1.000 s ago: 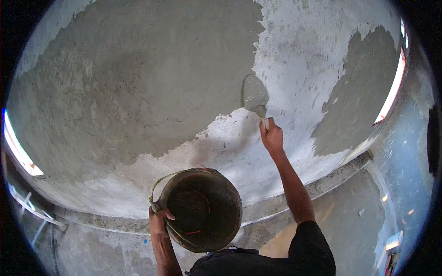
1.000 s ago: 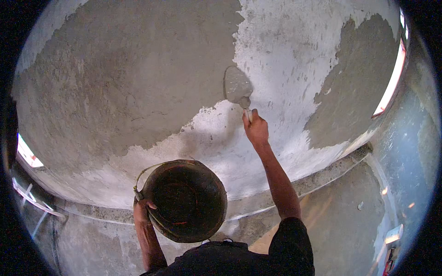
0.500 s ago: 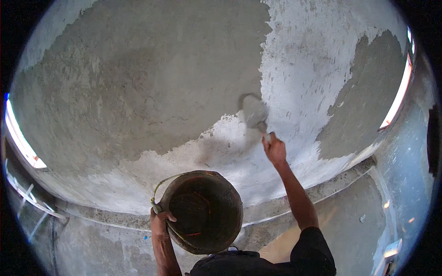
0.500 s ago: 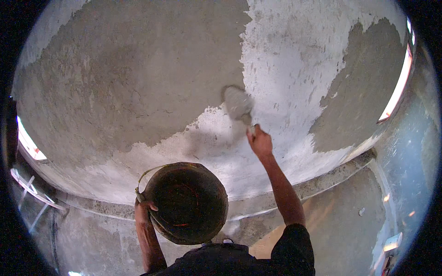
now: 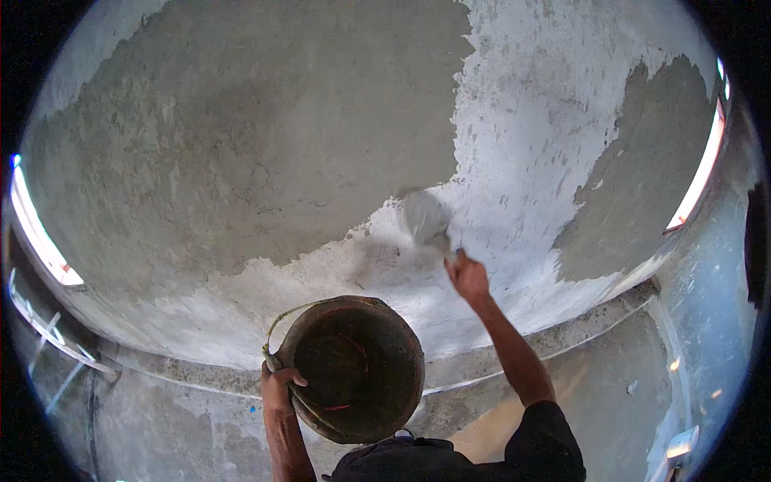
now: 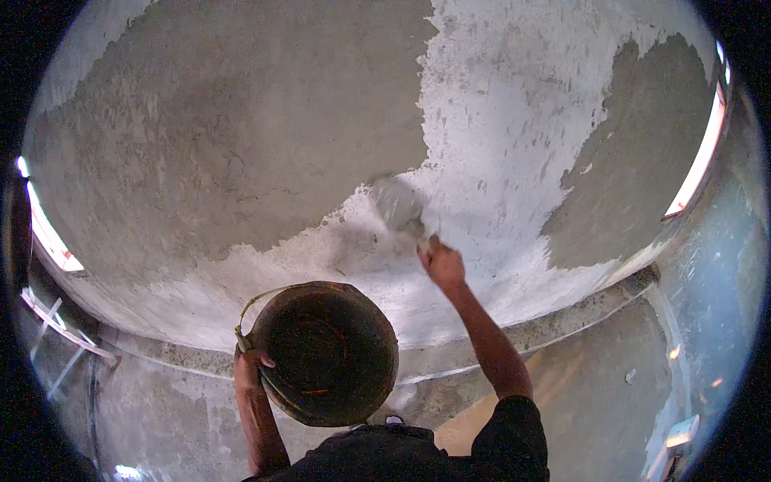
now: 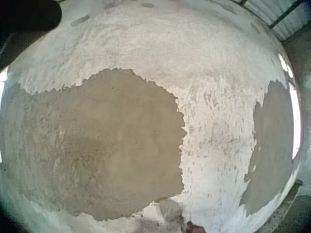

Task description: The person plasters a wall by scooping cement mixture from a bucket with a trowel and applying and smoothing it onto the wall surface.

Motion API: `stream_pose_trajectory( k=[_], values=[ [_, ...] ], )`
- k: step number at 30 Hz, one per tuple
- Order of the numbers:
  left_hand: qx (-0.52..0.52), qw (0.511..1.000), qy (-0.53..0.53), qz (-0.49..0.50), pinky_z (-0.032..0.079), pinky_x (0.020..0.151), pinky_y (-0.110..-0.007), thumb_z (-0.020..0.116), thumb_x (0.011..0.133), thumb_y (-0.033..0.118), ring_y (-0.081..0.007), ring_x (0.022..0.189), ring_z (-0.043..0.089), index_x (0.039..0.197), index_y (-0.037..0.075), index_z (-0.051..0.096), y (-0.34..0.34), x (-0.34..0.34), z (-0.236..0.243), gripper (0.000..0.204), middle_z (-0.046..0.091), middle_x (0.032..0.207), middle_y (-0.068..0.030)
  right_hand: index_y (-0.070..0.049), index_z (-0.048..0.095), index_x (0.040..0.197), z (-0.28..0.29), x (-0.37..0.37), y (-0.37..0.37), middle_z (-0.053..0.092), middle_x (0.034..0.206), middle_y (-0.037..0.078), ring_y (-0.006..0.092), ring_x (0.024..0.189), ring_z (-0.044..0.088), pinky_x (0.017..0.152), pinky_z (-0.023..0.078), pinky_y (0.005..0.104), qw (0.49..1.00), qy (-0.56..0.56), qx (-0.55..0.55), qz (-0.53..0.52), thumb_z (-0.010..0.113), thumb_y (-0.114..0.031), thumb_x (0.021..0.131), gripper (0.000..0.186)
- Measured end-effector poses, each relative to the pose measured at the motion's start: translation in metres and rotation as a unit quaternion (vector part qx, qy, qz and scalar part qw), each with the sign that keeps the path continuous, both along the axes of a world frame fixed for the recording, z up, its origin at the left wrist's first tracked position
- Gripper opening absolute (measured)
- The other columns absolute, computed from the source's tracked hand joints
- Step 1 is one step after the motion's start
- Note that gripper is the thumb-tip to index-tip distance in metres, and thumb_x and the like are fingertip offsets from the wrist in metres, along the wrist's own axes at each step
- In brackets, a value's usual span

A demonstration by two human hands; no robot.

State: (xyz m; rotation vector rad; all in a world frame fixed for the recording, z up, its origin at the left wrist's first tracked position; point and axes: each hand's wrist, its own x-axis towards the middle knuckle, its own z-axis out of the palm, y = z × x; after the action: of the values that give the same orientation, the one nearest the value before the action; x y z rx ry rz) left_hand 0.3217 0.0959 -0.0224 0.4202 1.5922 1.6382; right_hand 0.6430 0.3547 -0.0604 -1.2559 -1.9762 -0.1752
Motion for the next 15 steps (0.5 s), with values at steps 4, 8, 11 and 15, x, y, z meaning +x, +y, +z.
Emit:
stream_pose_trajectory(
  k=[4,8,11,15],
  values=[
    [0.020,1.000,0.006,0.017,0.042,0.047,-0.029,0.050,0.045,0.000,-0.0218,0.050,0.049,0.085,-0.005,0.049,0.000,0.004,-0.009,0.040,0.050,0.059,-0.0094,0.001,0.047,0.090,0.070,0.003,0.019,0.055,0.062,0.020,0.0363,0.053,0.056,0.046,0.044,0.0436,0.995,0.074,0.048,-0.047,0.058,-0.025,0.080,0.030],
    [0.034,0.999,0.006,-0.010,0.041,0.046,-0.029,0.049,0.047,0.000,-0.0202,0.047,0.048,0.085,-0.004,0.050,-0.001,0.015,-0.002,0.039,0.049,0.056,-0.0072,0.001,0.047,0.091,0.053,-0.006,0.035,0.056,0.063,0.020,0.0368,0.055,0.057,0.048,0.046,0.0435,0.996,0.058,0.045,-0.055,0.057,-0.028,0.080,0.032],
    [0.011,1.000,0.003,0.010,0.042,0.050,-0.029,0.052,0.039,0.000,-0.0216,0.052,0.050,0.082,-0.004,0.048,-0.002,0.018,0.001,0.043,0.051,0.063,-0.0094,0.000,0.047,0.087,-0.002,-0.017,0.022,0.055,0.059,0.021,0.0354,0.053,0.057,0.047,0.047,0.0435,0.999,-0.024,0.003,-0.026,0.056,-0.027,0.079,0.030],
    [0.014,1.000,0.009,0.006,0.042,0.052,-0.029,0.052,0.039,0.000,-0.0214,0.055,0.050,0.082,-0.003,0.048,-0.009,0.014,-0.012,0.044,0.051,0.064,-0.0087,-0.002,0.046,0.084,-0.036,-0.017,-0.007,0.055,0.057,0.018,0.0356,0.051,0.056,0.046,0.046,0.0434,0.997,-0.057,-0.033,0.035,0.056,-0.029,0.080,0.030]
  ],
)
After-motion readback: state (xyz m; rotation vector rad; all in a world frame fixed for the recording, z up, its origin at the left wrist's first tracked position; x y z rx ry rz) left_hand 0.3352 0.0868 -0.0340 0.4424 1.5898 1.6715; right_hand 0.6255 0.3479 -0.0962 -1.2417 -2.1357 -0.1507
